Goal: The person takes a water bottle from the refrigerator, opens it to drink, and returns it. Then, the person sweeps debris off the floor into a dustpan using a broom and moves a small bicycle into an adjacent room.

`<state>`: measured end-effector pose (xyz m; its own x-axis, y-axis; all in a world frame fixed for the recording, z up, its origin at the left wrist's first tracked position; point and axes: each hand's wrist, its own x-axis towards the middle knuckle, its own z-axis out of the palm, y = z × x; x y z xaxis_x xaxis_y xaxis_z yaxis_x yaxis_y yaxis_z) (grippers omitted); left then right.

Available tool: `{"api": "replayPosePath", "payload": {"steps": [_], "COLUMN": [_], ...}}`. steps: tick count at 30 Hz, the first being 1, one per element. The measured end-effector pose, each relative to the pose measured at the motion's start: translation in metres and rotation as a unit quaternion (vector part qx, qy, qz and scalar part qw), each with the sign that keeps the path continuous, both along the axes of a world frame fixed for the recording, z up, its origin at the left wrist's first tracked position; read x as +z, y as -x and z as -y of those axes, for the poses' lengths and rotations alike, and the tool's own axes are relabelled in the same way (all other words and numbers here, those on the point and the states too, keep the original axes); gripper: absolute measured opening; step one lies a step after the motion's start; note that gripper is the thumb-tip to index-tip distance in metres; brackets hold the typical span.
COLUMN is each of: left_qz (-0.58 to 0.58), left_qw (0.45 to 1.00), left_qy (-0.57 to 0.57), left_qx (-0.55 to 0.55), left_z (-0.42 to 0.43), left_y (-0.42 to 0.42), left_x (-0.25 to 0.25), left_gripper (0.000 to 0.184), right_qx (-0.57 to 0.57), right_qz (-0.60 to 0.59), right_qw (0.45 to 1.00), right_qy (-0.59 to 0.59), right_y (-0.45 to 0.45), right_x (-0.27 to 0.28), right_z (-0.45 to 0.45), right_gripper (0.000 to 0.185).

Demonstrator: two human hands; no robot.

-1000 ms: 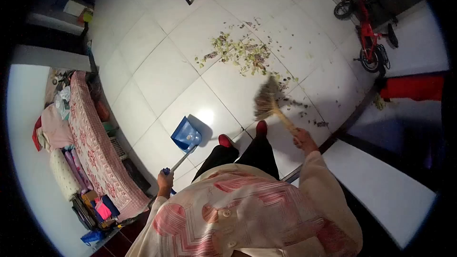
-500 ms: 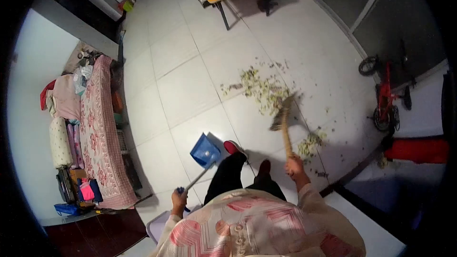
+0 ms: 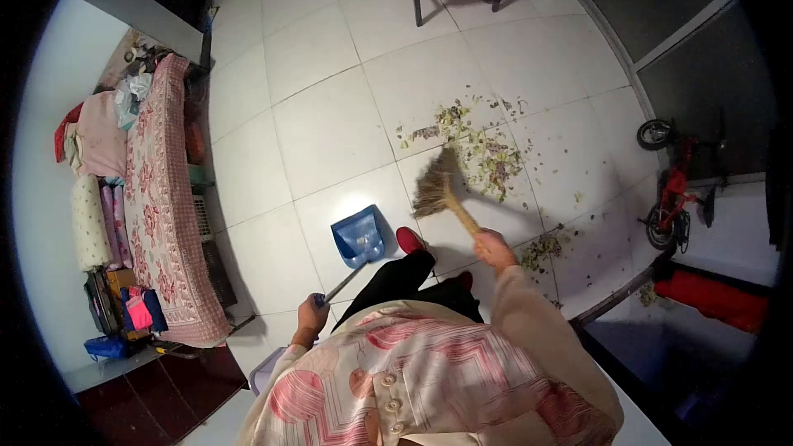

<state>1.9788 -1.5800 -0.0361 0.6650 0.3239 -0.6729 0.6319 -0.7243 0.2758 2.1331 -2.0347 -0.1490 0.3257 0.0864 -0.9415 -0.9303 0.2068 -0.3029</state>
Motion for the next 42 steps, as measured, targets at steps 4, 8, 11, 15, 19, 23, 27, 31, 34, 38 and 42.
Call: {"api": "replayPosePath", "payload": {"steps": [4, 8, 11, 15, 19, 23, 27, 31, 34, 38, 42], "left_qz": [0.007, 0.022, 0.027, -0.005, 0.01, -0.009, -0.08, -0.089, -0.085, -0.061, -0.06], "left_qw": [1.0, 0.999, 0.995, 0.995, 0.991, 0.993, 0.989, 0.986, 0.991, 0.996, 0.996], "left_qy": [0.003, 0.034, 0.065, 0.048, 0.044, -0.01, -0.021, -0.019, -0.035, -0.041, -0.017], "left_qx": [0.005, 0.027, 0.07, 0.087, 0.124, 0.116, 0.125, 0.139, 0.094, 0.049, 0.068], "left_z": [-0.015, -0.025, -0.032, -0.034, -0.03, -0.054, -0.034, -0.03, -0.016, -0.009, -0.011], "left_y": [-0.019, -0.035, -0.033, -0.036, -0.04, -0.054, -0.065, -0.112, -0.156, -0.207, -0.247], "left_x": [-0.008, -0.015, -0.02, -0.013, -0.013, -0.012, 0.01, 0.029, 0.019, 0.011, 0.01], "left_gripper": [0.033, 0.033, 0.033, 0.032, 0.032, 0.031, 0.03, 0.03, 0.031, 0.031, 0.032], "right_qx": [-0.081, -0.093, -0.237, -0.245, -0.123, -0.006, 0.106, 0.109, 0.023, -0.023, -0.14], "right_qz": [-0.139, -0.169, -0.108, -0.055, -0.007, 0.003, -0.054, -0.029, -0.042, -0.059, -0.078], "right_qw": [0.977, 0.949, 0.952, 0.965, 0.992, 0.998, 0.993, 0.993, 0.999, 0.99, 0.982], "right_qy": [0.138, 0.249, 0.163, 0.077, -0.009, -0.068, -0.021, 0.031, 0.02, 0.126, 0.1], "right_y": [-0.001, -0.007, 0.009, -0.012, -0.067, -0.15, -0.223, -0.271, -0.282, -0.236, -0.203], "right_x": [0.05, 0.076, 0.042, 0.07, 0.054, 0.023, -0.022, -0.045, -0.028, -0.002, 0.058], "right_z": [0.053, 0.059, 0.067, 0.008, -0.058, -0.168, -0.204, -0.157, -0.063, 0.041, 0.098], "right_gripper": [0.017, 0.028, 0.027, 0.021, 0.031, 0.013, 0.013, 0.009, 0.008, 0.019, 0.018]}}
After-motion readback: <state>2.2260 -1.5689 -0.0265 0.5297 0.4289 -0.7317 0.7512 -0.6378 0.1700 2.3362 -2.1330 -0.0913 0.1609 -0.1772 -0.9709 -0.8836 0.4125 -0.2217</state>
